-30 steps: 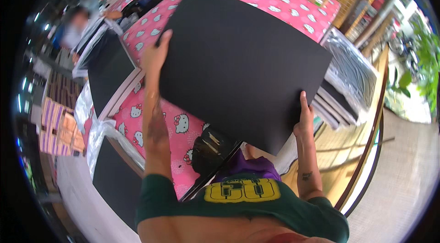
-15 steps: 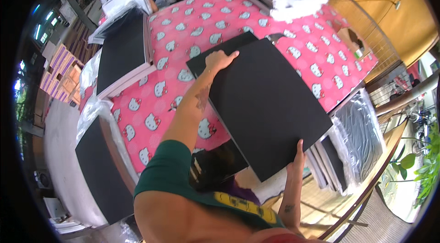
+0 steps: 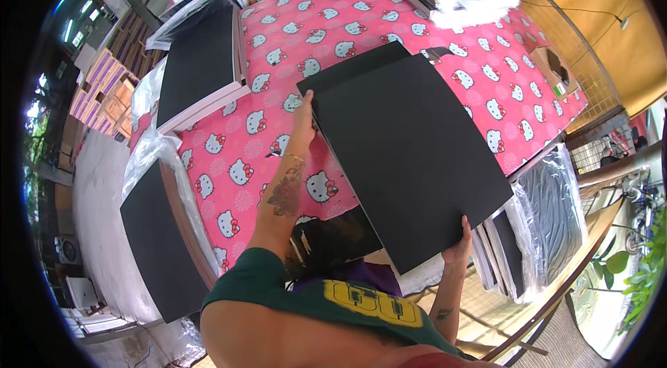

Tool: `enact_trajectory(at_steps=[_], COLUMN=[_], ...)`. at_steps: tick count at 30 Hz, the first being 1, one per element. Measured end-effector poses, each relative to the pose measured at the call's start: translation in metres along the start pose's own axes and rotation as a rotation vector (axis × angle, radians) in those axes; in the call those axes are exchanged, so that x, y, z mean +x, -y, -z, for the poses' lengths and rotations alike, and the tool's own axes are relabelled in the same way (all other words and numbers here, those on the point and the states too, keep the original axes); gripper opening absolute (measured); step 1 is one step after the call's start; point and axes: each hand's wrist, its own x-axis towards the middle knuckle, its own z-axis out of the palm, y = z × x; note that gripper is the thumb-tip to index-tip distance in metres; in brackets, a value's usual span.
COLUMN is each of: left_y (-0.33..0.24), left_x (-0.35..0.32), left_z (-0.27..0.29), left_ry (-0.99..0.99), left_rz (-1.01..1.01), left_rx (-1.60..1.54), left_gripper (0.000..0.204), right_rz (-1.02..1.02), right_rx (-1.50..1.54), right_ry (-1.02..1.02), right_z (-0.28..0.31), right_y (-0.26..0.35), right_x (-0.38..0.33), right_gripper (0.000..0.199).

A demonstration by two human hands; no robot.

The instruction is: The person picks up large black folders one at a time from different stacks around a workshop and organizes them by hand onto a table with a pink cloth.

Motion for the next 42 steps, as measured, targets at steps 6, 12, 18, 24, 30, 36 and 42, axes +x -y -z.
enact_trajectory(at_steps=[6,12,18,24,30,36,42], left_y=[0.008,0.028,0.036,0.052,0.071,0.072,0.104], left_x=[-0.028,-0.118,-0.092,-0.058,-0.036,-0.116,-0.134], left_z=[0.034,-0.025,-0.025,-0.071,-0.068,-0.057,-0.025], left_ry=[0.038,0.107,0.111,0.247,0.198,0.172,0.225], left_rz=[0.027,0.028,0.022,0.013,-0.029,-0.251,-0.147], left_rx=[-0.081,-0.045,-0.063,-0.004,0.043,0.399,0.665], left_gripper=[0.048,0.034,0.035,0.04,0.049,0.056,0.059], right_rz=[-0.056,0.056,0.17,0.26,0.191,0.148,0.128], right_rx=[0.34,0.485,0.351,0.245,0.235,0.049,-0.046], right_ry=[0.068,0.145,0.107,0.063,0.054,-0.006,-0.004], right_z=[0.023,0.053,0.042,0.04,0.045,0.02,0.033], right_y=[0.01,0.003,0.006,0.036,0.045,0.046,0.055], right_x=[0.006,0.042,0.049,0.077,0.083,0.063,0.085], right_gripper=[0.078,0.077,0.057,0.049,0.052,0.052,0.051])
